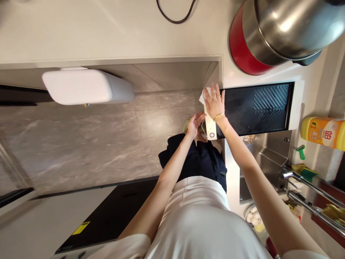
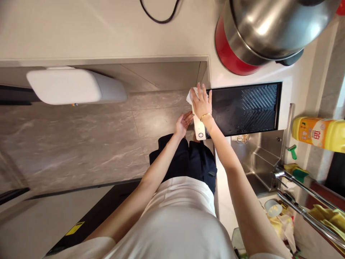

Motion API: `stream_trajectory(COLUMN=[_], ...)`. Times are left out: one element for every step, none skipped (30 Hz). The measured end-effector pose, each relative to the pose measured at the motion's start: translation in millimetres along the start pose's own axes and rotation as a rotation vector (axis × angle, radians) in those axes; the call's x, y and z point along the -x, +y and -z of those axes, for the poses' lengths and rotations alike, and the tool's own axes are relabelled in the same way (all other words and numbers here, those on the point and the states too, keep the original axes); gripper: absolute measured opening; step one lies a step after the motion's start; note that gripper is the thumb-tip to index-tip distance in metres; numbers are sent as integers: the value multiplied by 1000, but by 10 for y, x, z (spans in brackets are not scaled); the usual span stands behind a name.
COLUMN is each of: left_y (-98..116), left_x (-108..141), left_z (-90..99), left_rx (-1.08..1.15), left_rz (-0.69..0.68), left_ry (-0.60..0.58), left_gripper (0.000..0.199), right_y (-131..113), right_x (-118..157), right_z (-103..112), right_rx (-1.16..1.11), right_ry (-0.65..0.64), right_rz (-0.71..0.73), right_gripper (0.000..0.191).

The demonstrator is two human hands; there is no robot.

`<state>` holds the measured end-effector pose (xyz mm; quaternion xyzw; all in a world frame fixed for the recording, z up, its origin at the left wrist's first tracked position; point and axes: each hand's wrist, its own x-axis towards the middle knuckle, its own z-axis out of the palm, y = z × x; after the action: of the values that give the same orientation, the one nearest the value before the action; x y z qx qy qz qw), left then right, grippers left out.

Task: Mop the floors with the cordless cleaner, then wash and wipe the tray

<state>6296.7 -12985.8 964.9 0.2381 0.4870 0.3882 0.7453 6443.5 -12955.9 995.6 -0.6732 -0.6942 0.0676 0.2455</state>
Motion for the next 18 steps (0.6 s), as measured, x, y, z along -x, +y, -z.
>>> stream_trajectory(left_y=[4,7,9,10,11,12,13,15,16,15,10,-2,-22,-52,-92,-141,-196,-252], left_x=[-10,-20,-29,-38,-45,-52,-59,-67,-75,-84,-94,-102,-108,-109,-103,-89,-69,-42], left_z=[8,16,23,27,30,32,31,29,23,13,-3,-25,-55,-92,-134,-179,-223,-264], left_rx=[4,9,14,17,18,18,19,20,19,15,6,-5,-17,-24,-26,-23,-18,-16], left_rz=[1,5,14,23,32,38,37,32,25,18,11,2,-9,-25,-39,-45,-44,-43], left_ry=[-7,-15,-22,-25,-23,-18,-11,-4,8,25,49,75,98,110,103,73,27,-17], left_gripper=[43,43,44,44,44,44,43,42,41,41,40,40,41,42,45,49,54,58], right_y=[-63,-123,-176,-216,-239,-240,-216,-167,-93,0,108,222,333,432,513,571,603,611], right_x=[160,359,584,821,1057,1278,1472,1632,1751,1826,1854,1837,1778,1684,1564,1431,1300,1186], right_z=[-6,-13,-21,-29,-37,-42,-42,-35,-19,4,35,72,110,146,177,199,211,212], right_rx=[-6,-7,-2,8,17,23,22,15,3,-10,-18,-21,-19,-14,-9,-8,-9,-9], right_ry=[-13,-31,-54,-80,-112,-140,-175,-208,-233,-242,-226,-181,-112,-25,66,154,230,292], right_rz=[5,4,-4,-7,5,24,54,85,104,104,77,23,-48,-126,-197,-258,-309,-356], right_gripper=[53,53,53,52,51,50,49,48,47,45,44,43,43,45,47,48,49,49])
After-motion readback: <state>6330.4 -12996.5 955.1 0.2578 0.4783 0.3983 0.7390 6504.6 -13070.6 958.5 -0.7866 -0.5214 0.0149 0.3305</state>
